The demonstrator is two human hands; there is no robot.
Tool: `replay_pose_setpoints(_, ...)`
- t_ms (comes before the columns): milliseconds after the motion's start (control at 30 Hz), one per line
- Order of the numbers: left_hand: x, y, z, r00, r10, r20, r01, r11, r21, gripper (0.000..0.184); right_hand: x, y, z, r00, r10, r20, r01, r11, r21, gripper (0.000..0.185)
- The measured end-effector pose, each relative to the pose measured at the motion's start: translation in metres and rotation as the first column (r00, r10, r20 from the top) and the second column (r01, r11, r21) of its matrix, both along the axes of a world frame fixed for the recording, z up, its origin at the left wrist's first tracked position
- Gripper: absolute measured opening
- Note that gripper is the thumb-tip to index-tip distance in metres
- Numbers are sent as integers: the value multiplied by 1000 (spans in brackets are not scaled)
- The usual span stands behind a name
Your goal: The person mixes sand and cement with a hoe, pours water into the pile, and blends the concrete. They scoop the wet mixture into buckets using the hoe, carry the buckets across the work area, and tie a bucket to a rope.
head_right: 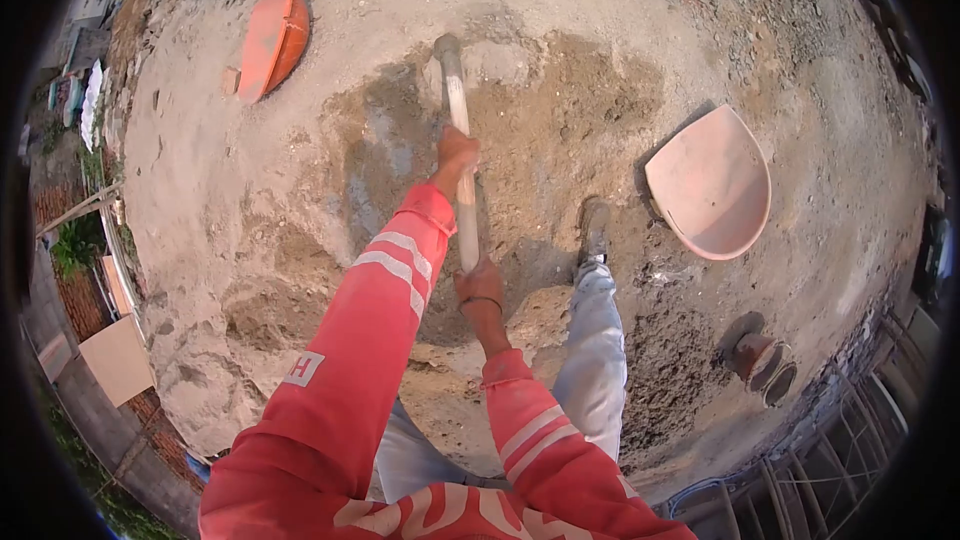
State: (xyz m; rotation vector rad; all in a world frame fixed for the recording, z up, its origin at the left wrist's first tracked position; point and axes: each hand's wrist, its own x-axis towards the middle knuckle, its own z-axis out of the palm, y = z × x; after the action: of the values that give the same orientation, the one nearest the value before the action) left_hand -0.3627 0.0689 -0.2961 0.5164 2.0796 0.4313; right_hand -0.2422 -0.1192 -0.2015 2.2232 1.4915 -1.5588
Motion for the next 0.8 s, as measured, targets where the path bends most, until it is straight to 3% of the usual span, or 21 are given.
replay_pose_setpoints(33,-5,-10,30,987,124,102,-122,992,-33,44,4,-26,19,1000,23,-7,-23,1000,-2,43)
replay_pose_setpoints(100,-23,-74,-53,998,18,53,-14,996,-83,42,11,-88,45,989,133,68,-122,983,-136,48)
replay_pose_setpoints(167,-12,-151,-1,969,216,118,-200,971,-133,38,20,-151,63,993,110,48,-97,972,-213,49)
replay_pose_setpoints(200,1,-208,-40,960,275,53,-271,960,-73,39,31,-196,55,992,118,50,-102,962,-254,46)
replay_pose_setpoints(233,1,-240,2,954,252,165,-245,968,-61,39,46,-240,46,990,128,59,-105,950,-296,42)
replay_pose_setpoints(267,19,-294,-20,927,334,170,-338,941,-9,39,56,-270,52,979,179,99,-130,918,-374,39)
replay_pose_setpoints(300,26,-323,21,896,388,213,-417,902,110,34,66,-295,58,963,234,136,-150,880,-451,36)
replay_pose_setpoints(367,36,-387,76,826,467,316,-493,870,0,30,92,-341,68,948,311,61,-179,684,-708,37)
replay_pose_setpoints(433,40,-429,127,791,531,304,-560,828,8,26,134,-400,61,853,521,41,-331,598,-730,43)
replay_pose_setpoints(467,35,-440,146,797,548,254,-579,813,63,24,135,-404,74,838,544,40,-375,629,-681,46)
replay_pose_setpoints(533,-12,-441,182,737,601,311,-650,756,80,21,114,-404,57,682,728,67,-544,566,-620,41)
replay_pose_setpoints(600,-71,-432,209,656,660,366,-745,645,170,18,55,-363,44,730,683,5,-638,684,-355,40)
replay_pose_setpoints(633,-113,-416,213,606,689,397,-794,551,256,18,-3,-332,49,820,571,-34,-571,815,-100,31)
replay_pose_setpoints(700,-217,-378,223,690,678,252,-689,509,516,29,-115,-268,47,817,544,-189,-508,836,207,26)
replay_pose_setpoints(733,-274,-353,242,714,682,156,-615,506,605,42,-167,-238,46,797,579,-171,-533,808,251,30)
replay_pose_setpoints(767,-324,-332,257,712,681,169,-612,486,624,52,-219,-206,51,738,659,-145,-580,730,360,31)
replay_pose_setpoints(800,-362,-316,238,726,686,-45,-451,524,723,53,-259,-184,41,705,675,-216,-525,702,481,33)
